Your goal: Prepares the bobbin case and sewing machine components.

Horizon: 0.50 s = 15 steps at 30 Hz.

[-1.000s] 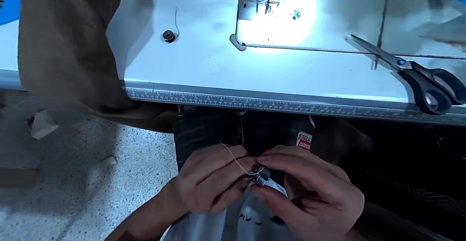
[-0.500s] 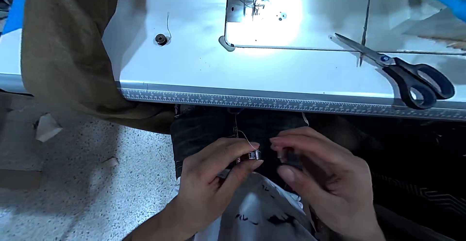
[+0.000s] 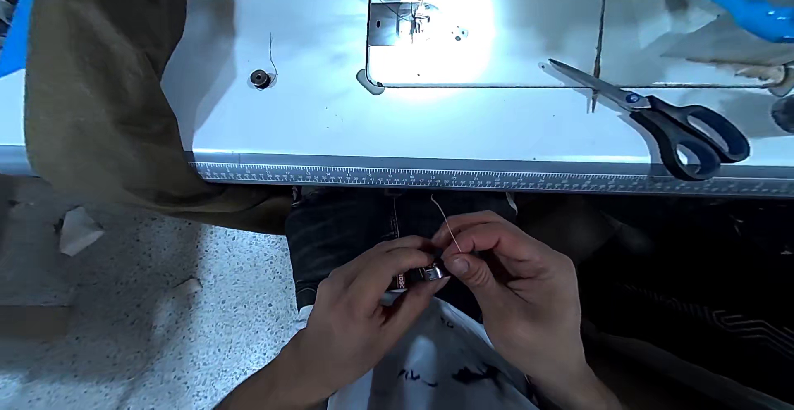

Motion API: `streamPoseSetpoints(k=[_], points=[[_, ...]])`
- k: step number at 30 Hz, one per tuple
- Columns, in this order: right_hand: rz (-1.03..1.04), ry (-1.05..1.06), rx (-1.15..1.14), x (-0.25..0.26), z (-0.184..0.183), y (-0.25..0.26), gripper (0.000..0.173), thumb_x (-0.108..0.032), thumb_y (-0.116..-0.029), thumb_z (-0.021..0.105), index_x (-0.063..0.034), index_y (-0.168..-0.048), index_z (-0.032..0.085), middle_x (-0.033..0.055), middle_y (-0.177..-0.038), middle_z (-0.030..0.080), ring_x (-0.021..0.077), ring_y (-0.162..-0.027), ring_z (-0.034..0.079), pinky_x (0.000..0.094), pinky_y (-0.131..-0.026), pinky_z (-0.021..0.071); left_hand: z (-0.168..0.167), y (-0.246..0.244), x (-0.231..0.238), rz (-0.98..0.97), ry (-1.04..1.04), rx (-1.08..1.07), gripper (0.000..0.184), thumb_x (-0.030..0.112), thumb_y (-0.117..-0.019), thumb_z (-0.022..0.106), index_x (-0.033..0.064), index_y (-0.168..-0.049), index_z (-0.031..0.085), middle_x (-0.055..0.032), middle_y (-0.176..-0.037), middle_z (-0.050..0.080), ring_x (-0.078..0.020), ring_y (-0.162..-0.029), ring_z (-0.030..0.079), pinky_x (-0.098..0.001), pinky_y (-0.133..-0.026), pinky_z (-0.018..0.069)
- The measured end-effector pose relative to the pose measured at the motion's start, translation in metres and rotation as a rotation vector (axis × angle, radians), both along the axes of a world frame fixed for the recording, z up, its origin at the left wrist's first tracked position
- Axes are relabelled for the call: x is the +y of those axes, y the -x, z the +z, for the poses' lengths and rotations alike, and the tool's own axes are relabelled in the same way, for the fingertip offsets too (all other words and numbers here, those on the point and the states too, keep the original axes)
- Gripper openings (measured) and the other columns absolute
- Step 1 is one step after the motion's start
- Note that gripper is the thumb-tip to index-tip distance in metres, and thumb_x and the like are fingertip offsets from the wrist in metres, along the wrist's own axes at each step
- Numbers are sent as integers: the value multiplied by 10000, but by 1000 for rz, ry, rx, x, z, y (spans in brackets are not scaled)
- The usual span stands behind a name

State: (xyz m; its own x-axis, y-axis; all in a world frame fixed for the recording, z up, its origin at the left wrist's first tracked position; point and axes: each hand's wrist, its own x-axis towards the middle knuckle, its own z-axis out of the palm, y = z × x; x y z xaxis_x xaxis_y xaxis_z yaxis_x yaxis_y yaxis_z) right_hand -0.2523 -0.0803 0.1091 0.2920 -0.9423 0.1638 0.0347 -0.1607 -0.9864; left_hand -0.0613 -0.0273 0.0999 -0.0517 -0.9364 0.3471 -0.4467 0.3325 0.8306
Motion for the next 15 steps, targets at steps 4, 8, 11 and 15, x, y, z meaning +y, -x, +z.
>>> streamPoseSetpoints(k=[4,8,11,15], points=[[-45,50,-67,1,4,-2,47,-125,-973,701,-96,-996,672,49,-941,701,162,-838,705,281,-708,628,-5,1,-2,-81,-67,211,202,133,-923,780,114,-1103,690,-16,-1181,731,-138,-982,741,-285,-795,666],[-53,83,-71,2,5,-6,48,-119,-982,686,-106,-1001,644,27,-895,666,128,-779,677,251,-656,606,-4,6,-1,-138,-111,376,179,91,-908,787,86,-1055,686,-63,-1116,742,-197,-981,750,-342,-800,676],[-54,110,-56,3,6,-10,44,-111,-984,677,-109,-1002,638,22,-896,657,120,-773,674,243,-637,606,-3,8,0,-144,-128,457,192,62,-900,785,89,-1053,673,-70,-1110,741,-190,-950,751,-333,-779,671],[-54,111,-79,2,8,-11,44,-121,-989,674,-110,-1000,633,19,-870,650,118,-757,666,246,-645,598,-2,5,0,-182,-124,474,186,58,-893,793,78,-1025,663,-72,-1087,741,-183,-959,748,-323,-790,667]])
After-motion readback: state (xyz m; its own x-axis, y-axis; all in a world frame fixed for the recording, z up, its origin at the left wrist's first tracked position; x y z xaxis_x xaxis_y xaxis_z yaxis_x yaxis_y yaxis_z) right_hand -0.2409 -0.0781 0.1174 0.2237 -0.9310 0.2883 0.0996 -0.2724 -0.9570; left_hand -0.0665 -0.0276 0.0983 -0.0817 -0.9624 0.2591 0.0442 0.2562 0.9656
